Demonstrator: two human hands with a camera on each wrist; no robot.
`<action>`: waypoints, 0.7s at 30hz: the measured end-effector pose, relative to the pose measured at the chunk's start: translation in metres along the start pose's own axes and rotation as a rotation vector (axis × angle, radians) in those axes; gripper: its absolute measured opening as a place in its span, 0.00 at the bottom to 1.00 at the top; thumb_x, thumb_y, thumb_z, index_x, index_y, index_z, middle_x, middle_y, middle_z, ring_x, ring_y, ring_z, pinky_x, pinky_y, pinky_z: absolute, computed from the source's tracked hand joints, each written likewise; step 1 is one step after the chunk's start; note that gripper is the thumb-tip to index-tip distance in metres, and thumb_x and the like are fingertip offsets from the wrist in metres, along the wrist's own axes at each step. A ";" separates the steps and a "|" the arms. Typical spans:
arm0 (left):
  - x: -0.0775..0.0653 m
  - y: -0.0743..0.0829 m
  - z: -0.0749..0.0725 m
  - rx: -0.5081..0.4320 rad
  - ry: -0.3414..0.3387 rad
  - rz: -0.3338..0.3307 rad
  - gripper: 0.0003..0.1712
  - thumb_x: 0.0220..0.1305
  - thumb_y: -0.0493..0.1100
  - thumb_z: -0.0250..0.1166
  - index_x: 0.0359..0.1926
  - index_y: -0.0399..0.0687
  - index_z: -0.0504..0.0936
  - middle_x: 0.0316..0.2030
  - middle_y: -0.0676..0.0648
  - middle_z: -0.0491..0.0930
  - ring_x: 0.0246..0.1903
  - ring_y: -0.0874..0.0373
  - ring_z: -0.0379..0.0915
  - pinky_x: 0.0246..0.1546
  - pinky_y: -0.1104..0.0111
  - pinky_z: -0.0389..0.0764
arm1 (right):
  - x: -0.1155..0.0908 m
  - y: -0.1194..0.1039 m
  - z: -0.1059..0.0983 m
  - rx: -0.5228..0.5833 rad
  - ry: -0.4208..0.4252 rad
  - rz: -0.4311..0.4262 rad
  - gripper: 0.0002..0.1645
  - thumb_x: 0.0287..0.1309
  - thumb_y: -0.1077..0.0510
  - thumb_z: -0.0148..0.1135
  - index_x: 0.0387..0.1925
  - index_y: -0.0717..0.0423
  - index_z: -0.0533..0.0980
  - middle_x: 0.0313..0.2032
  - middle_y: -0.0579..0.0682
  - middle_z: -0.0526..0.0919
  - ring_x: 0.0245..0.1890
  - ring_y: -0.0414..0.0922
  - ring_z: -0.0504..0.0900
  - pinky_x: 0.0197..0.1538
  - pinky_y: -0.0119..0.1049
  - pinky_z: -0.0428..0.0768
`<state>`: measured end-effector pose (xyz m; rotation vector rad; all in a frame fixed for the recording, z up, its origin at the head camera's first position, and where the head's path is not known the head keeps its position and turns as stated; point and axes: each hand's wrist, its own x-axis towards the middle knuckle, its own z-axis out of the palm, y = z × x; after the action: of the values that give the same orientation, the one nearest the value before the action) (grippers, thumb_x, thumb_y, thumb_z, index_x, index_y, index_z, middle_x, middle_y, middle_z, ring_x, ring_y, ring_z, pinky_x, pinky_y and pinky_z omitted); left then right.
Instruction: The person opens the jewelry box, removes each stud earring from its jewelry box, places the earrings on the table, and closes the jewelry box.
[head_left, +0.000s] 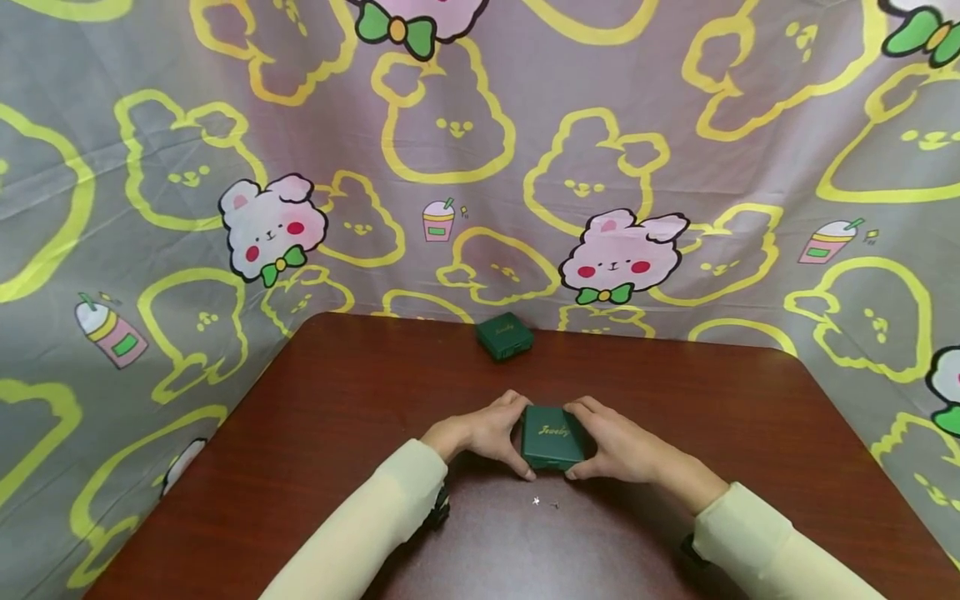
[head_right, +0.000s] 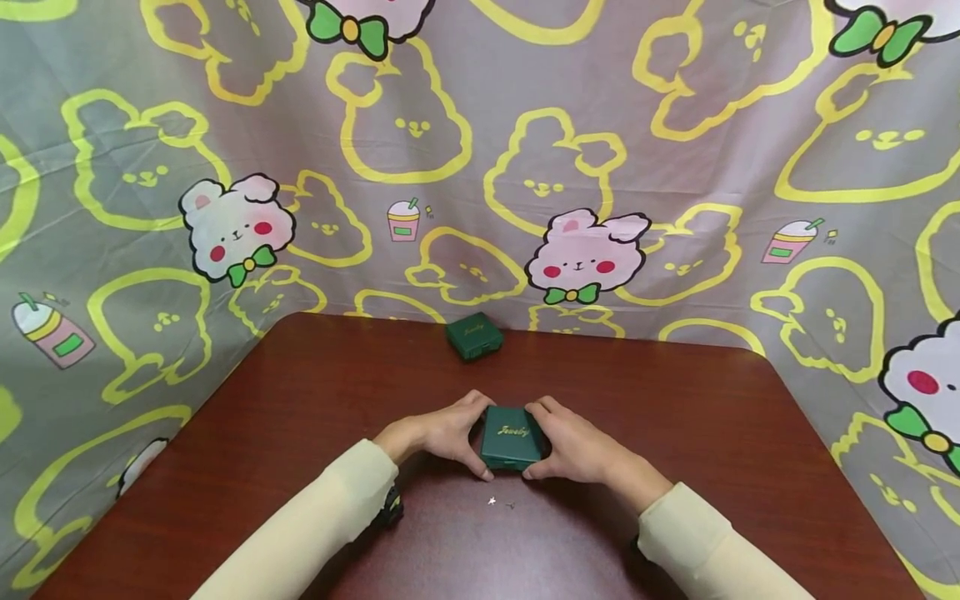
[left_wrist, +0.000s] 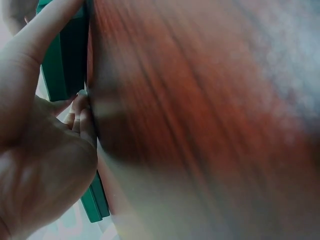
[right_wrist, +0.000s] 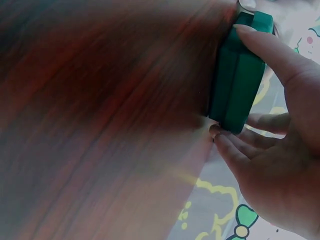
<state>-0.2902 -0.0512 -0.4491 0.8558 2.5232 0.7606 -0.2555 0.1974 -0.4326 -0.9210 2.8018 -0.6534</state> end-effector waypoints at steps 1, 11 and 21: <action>0.000 0.000 0.000 -0.002 0.000 0.001 0.50 0.41 0.56 0.86 0.61 0.50 0.68 0.51 0.54 0.63 0.54 0.61 0.63 0.60 0.70 0.67 | 0.000 0.001 0.001 0.000 -0.006 0.003 0.56 0.44 0.44 0.83 0.68 0.65 0.67 0.59 0.55 0.74 0.51 0.49 0.77 0.52 0.49 0.79; 0.001 0.001 -0.002 -0.003 -0.009 0.011 0.51 0.41 0.55 0.87 0.62 0.50 0.67 0.52 0.54 0.64 0.54 0.62 0.63 0.60 0.71 0.66 | 0.005 0.004 0.001 0.001 -0.022 -0.011 0.58 0.40 0.47 0.85 0.68 0.67 0.66 0.56 0.55 0.73 0.49 0.47 0.76 0.50 0.47 0.79; 0.000 -0.002 -0.001 -0.031 0.002 0.012 0.51 0.41 0.52 0.87 0.63 0.49 0.68 0.52 0.54 0.65 0.54 0.62 0.67 0.61 0.71 0.67 | 0.005 0.003 0.003 0.009 -0.012 0.025 0.58 0.39 0.47 0.85 0.67 0.67 0.66 0.55 0.54 0.72 0.48 0.46 0.75 0.50 0.45 0.78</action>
<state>-0.2915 -0.0526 -0.4496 0.8607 2.5031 0.8030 -0.2601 0.1956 -0.4369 -0.8844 2.7926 -0.6541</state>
